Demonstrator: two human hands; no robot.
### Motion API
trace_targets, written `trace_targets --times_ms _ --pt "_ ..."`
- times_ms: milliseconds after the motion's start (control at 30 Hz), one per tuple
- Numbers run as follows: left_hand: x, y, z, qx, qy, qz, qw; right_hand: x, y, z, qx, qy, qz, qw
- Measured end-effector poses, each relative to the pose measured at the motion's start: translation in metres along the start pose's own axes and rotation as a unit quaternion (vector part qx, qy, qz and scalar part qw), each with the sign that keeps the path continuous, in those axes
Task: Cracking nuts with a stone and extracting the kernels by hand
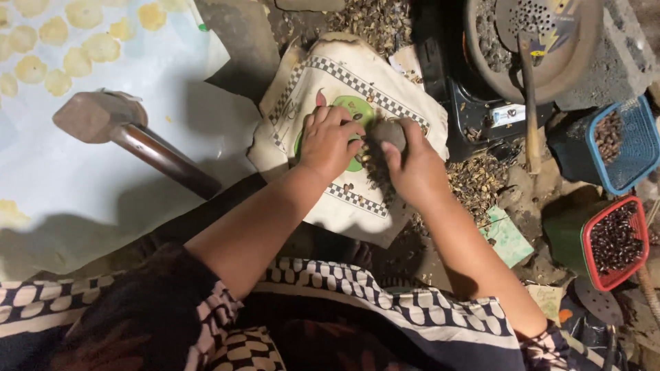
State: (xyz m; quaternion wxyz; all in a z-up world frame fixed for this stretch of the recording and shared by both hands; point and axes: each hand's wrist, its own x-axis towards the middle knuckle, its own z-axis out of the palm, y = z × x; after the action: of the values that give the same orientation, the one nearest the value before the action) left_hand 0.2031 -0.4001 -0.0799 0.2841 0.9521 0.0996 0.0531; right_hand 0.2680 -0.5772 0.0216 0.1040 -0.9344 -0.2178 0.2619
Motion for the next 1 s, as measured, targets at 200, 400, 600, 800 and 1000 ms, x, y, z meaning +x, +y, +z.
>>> trace_targets --times_ms 200,400,600,800,1000 --pt "-0.008 -0.012 -0.014 -0.029 0.058 0.044 0.997 0.012 -0.015 0.016 -0.011 0.030 -0.108 0.994" --pt "-0.012 -0.017 -0.015 -0.050 0.063 0.049 0.996 0.020 -0.001 0.021 0.151 -0.008 0.047 0.987" --pt "-0.010 -0.014 -0.015 -0.052 0.087 0.055 0.993 0.020 -0.011 0.004 0.053 -0.035 -0.005 0.998" --pt "-0.010 -0.023 -0.010 -0.066 0.093 0.106 0.988 0.004 -0.006 0.006 -0.071 -0.036 -0.080 0.994" --pt "-0.012 -0.024 -0.012 -0.068 0.082 0.093 0.990 0.001 0.009 0.008 0.021 -0.045 -0.055 0.997"
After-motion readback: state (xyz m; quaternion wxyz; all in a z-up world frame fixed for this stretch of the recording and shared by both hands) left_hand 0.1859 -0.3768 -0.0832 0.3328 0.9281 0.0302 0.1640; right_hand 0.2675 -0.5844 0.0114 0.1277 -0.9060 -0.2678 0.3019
